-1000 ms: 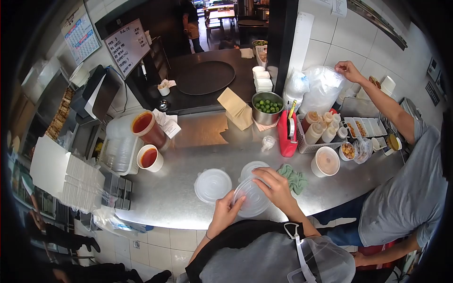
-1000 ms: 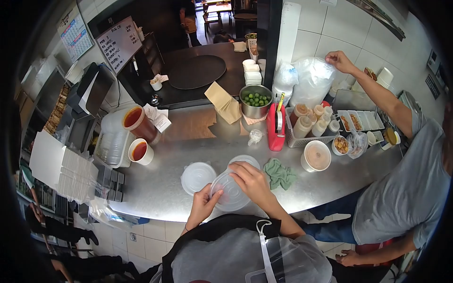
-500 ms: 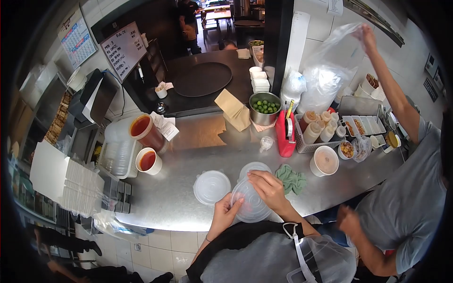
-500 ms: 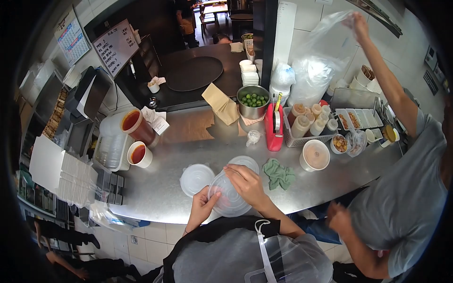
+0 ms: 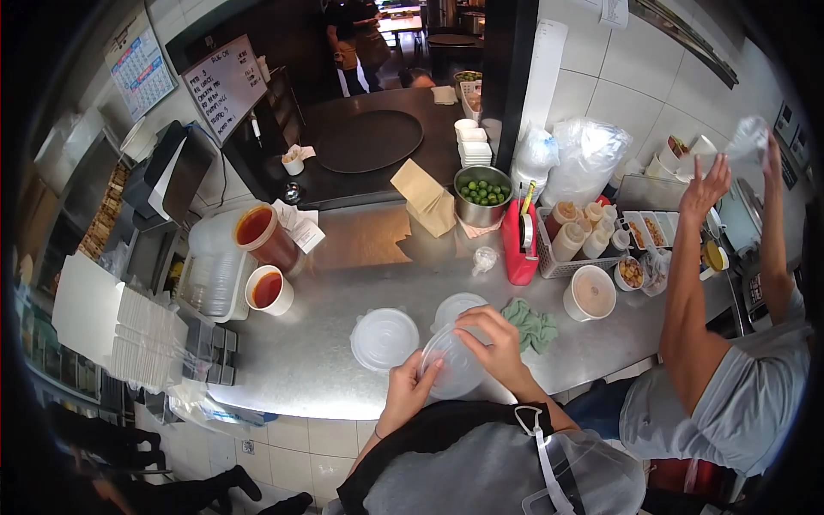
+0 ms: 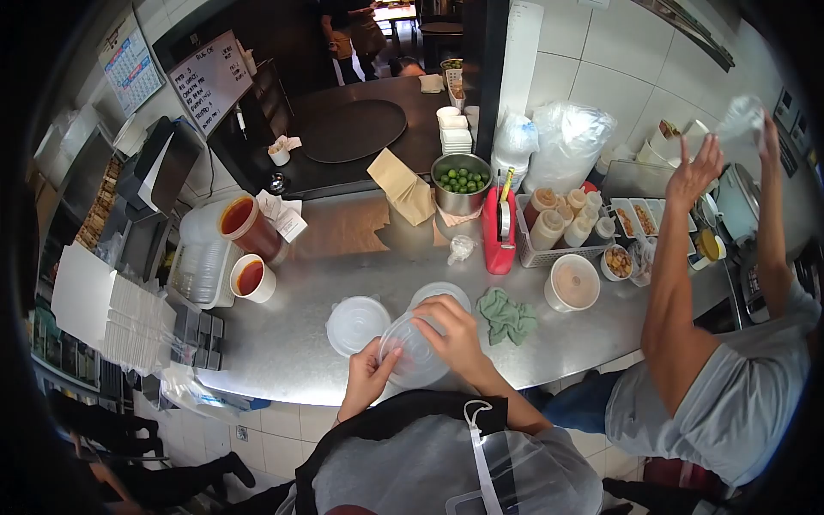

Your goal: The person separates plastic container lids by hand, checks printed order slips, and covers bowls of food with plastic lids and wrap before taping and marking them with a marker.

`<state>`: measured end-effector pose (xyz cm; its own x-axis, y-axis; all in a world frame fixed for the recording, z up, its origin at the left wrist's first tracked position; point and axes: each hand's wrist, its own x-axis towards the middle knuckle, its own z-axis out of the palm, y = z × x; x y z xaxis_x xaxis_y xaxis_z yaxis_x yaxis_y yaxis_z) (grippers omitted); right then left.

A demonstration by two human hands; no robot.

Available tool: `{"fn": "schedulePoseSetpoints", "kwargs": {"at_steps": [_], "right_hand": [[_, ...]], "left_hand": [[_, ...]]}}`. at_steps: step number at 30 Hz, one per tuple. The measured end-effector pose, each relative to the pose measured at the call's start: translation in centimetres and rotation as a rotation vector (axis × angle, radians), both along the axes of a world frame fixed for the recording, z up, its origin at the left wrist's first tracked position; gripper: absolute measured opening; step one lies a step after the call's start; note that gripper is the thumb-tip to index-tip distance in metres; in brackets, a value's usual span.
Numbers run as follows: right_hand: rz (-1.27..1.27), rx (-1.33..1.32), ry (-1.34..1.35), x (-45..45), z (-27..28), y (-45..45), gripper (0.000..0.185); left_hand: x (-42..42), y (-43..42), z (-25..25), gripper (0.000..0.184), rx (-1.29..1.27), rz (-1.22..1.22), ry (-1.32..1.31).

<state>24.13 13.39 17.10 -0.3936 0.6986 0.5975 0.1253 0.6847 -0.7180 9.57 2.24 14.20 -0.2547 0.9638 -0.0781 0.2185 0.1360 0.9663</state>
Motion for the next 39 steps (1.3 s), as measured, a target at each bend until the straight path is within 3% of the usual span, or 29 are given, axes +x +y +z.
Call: {"fn": "schedulePoseSetpoints", "kwargs": {"at_steps": [3, 6, 12, 15, 19, 24, 28, 31, 36, 39], "right_hand": [[0.112, -0.195, 0.016, 1.2, 1.1, 0.8, 0.013], [0.166, -0.188, -0.078, 2.1, 1.9, 1.5, 0.009], [0.282, 0.335, -0.317, 1.2, 2.7, 0.1, 0.011], [0.345, 0.429, -0.377, 0.5, 2.2, -0.8, 0.014], [0.348, 0.422, -0.365, 0.1, 2.0, -1.2, 0.014], [0.331, 0.447, -0.397, -0.6, 1.6, -1.8, 0.014], [0.468, 0.344, -0.330, 0.1, 2.5, -2.3, 0.012], [0.490, 0.153, -0.193, 0.8, 3.1, -2.1, 0.007], [0.340, -0.234, 0.105, -1.7, 1.5, -0.9, 0.004], [0.227, -0.515, 0.092, -4.7, -2.9, 0.1, 0.008]], "left_hand": [[0.0, -0.1, 0.1, 0.016, 0.107, 0.028, 0.135], [0.2, -0.1, 1.4, 0.017, 0.178, -0.019, 0.171], [0.4, 0.2, 1.7, 0.018, 0.192, -0.053, -0.346], [-0.9, 0.3, 0.5, 0.016, 0.126, -0.115, -0.447], [-1.1, 0.1, 0.3, 0.009, 0.132, -0.084, -0.519], [-0.6, -0.2, -0.6, 0.008, 0.253, 0.131, -0.314], [-3.6, 0.4, -0.3, 0.006, 0.470, 0.436, -0.274], [-7.2, -0.8, -0.5, 0.008, 0.478, 0.665, -0.285], [-6.1, -1.5, -1.6, 0.012, 0.287, 0.474, -0.629], [-6.1, -0.9, -4.9, 0.013, 0.287, 0.448, -0.784]]}}
